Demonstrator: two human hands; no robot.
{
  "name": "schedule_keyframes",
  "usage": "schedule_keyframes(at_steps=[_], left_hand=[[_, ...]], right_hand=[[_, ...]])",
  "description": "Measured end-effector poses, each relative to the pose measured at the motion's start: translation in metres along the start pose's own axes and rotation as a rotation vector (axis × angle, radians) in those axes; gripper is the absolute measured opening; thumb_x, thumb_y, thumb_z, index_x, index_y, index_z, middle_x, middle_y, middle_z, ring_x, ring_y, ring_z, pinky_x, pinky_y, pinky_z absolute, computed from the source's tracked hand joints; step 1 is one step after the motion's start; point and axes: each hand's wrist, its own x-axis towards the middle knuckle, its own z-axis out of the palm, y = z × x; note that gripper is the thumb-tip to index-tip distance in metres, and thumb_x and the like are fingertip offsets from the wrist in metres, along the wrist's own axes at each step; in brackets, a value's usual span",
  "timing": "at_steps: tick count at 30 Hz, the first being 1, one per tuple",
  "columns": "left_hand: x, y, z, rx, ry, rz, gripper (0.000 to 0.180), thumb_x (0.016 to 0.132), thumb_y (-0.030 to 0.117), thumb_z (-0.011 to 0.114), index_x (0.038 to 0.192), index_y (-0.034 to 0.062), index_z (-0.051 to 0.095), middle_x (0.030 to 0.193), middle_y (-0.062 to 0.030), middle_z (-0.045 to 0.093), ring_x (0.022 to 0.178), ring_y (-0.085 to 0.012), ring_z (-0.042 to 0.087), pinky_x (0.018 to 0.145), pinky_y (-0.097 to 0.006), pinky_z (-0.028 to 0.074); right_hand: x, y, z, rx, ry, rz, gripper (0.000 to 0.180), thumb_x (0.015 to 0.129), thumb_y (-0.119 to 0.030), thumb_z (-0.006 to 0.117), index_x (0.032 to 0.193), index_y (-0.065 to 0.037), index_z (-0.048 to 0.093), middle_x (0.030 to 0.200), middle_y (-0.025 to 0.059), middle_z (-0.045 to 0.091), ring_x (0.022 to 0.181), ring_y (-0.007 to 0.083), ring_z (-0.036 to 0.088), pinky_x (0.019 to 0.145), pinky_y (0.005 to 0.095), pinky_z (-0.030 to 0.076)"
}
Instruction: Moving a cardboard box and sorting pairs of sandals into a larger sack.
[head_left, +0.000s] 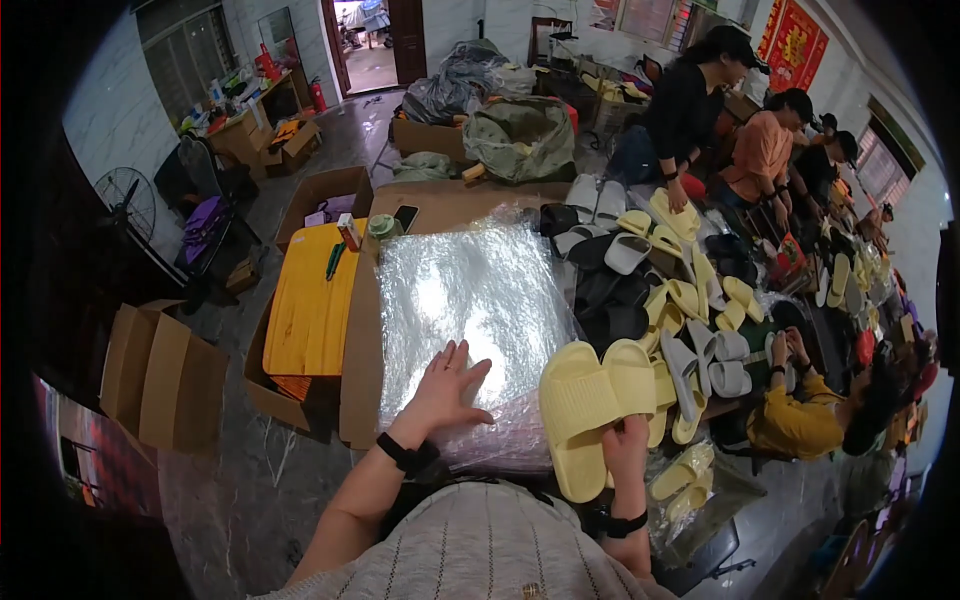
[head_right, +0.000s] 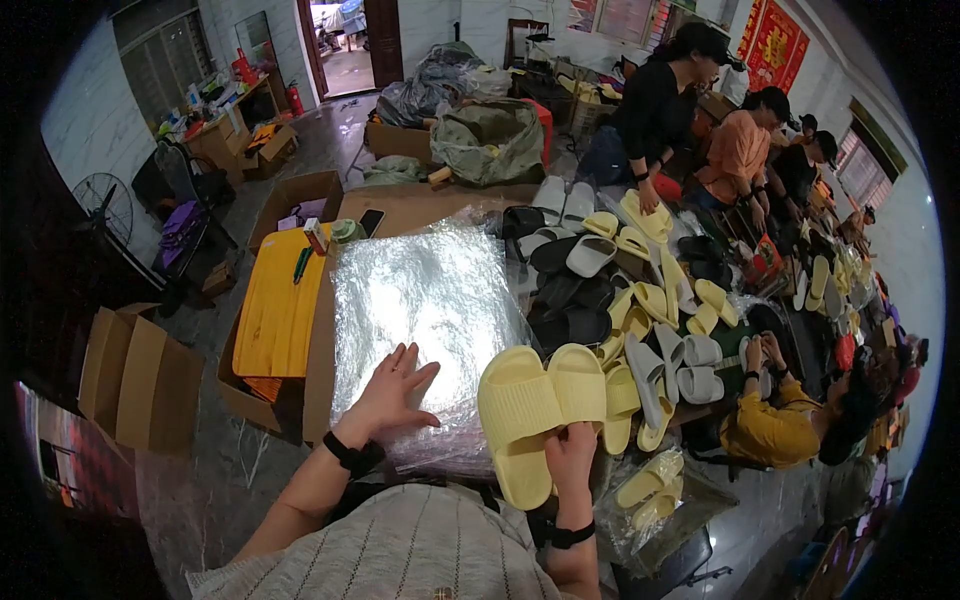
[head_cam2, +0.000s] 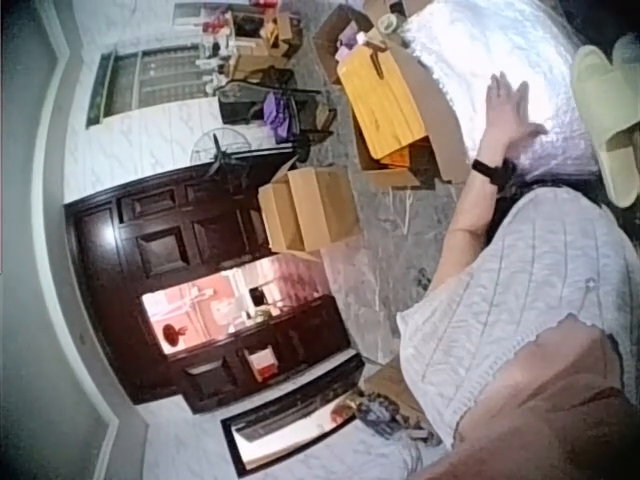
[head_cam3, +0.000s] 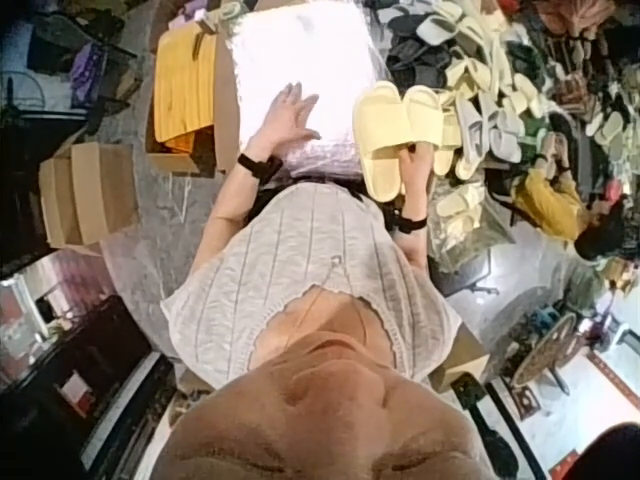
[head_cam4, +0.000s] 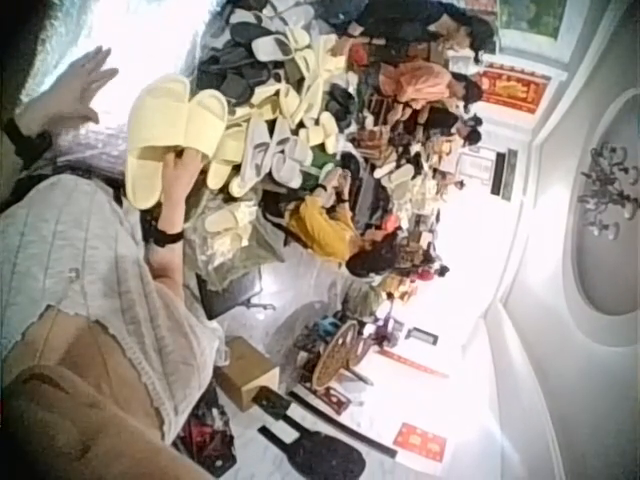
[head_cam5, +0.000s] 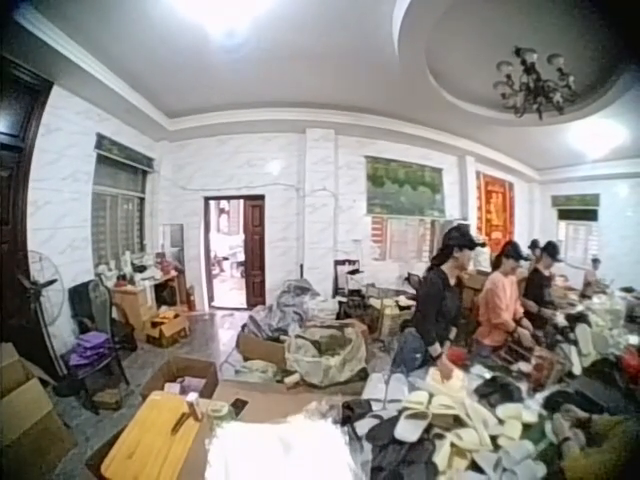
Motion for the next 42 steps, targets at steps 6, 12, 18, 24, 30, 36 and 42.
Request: schedule_keyframes(at_steps=[6,12,18,24,30,36,42], left_hand=[[-0.001,-0.010,0.020,-0.007,0.048,0.002,0.055,0.092,0.046,0.060,0.141,0.0217,0.055,0.151,-0.0274,0.038,0.143,-0.0478,0.028,0.116,-0.052,0.026],[0.004,-0.014,0.017,-0.370,0.049,-0.101,0.042,0.104,0.033,0.040,0.141,0.0186,0.055,0.151,-0.0265,0.039,0.145,-0.0448,0.025,0.120,-0.047,0.019],[0.005,-0.008,0.010,-0.394,0.041,-0.113,0.043,0.105,0.028,0.038,0.143,0.0127,0.052,0.149,-0.0290,0.040,0.146,-0.0430,0.024,0.121,-0.045,0.016],[0.010,0.014,-0.007,-0.391,0.070,-0.125,0.043,0.103,0.029,0.042,0.144,0.0164,0.049,0.149,-0.0327,0.037,0.141,-0.0487,0.031,0.119,-0.048,0.023],[0.000,0.040,-0.021,0.005,0.117,0.149,0.045,0.101,0.030,0.047,0.144,0.0200,0.050,0.156,-0.0180,0.035,0.142,-0.0420,0.033,0.115,-0.060,0.024],[-0.015,0.065,-0.037,-0.149,0.005,0.269,0.047,0.102,0.024,0.043,0.149,0.0183,0.045,0.161,-0.0127,0.028,0.148,-0.0392,0.023,0.119,-0.056,0.016],[-0.027,0.071,-0.058,-0.301,-0.046,0.387,0.050,0.099,0.024,0.046,0.149,0.0189,0.045,0.161,-0.0117,0.028,0.148,-0.0359,0.024,0.121,-0.051,0.015]], right_hand=[[-0.004,0.010,0.001,0.007,-0.079,0.048,0.026,0.083,0.003,0.062,0.108,0.003,0.062,0.098,0.0111,0.061,0.083,0.0204,0.059,0.069,0.0305,0.048],[-0.004,-0.015,-0.007,-0.094,-0.179,0.076,0.033,0.082,0.003,0.061,0.115,0.003,0.062,0.102,0.0119,0.062,0.087,0.0203,0.060,0.072,0.0300,0.049],[-0.006,-0.042,0.003,-0.032,-0.254,-0.010,0.035,0.079,0.001,0.062,0.114,0.001,0.064,0.111,0.0180,0.064,0.094,0.0303,0.065,0.076,0.0344,0.051],[-0.012,-0.038,0.024,-0.257,-0.376,-0.024,0.026,0.083,-0.021,0.069,0.079,0.003,0.059,0.076,0.0229,0.060,0.071,0.0423,0.060,0.063,0.0501,0.048],[-0.004,-0.052,0.046,-0.286,-0.473,-0.106,0.028,0.088,-0.022,0.068,0.079,0.003,0.059,0.077,0.0233,0.060,0.072,0.0423,0.061,0.064,0.0502,0.048],[0.026,-0.022,0.095,-0.317,-0.400,-0.156,0.028,0.087,-0.022,0.069,0.083,0.003,0.057,0.084,0.0257,0.059,0.079,0.0438,0.060,0.069,0.0512,0.047],[0.067,-0.020,0.145,-0.264,-0.363,0.014,0.031,0.085,-0.020,0.072,0.099,0.004,0.059,0.097,0.0248,0.058,0.087,0.0438,0.059,0.075,0.0484,0.049]])
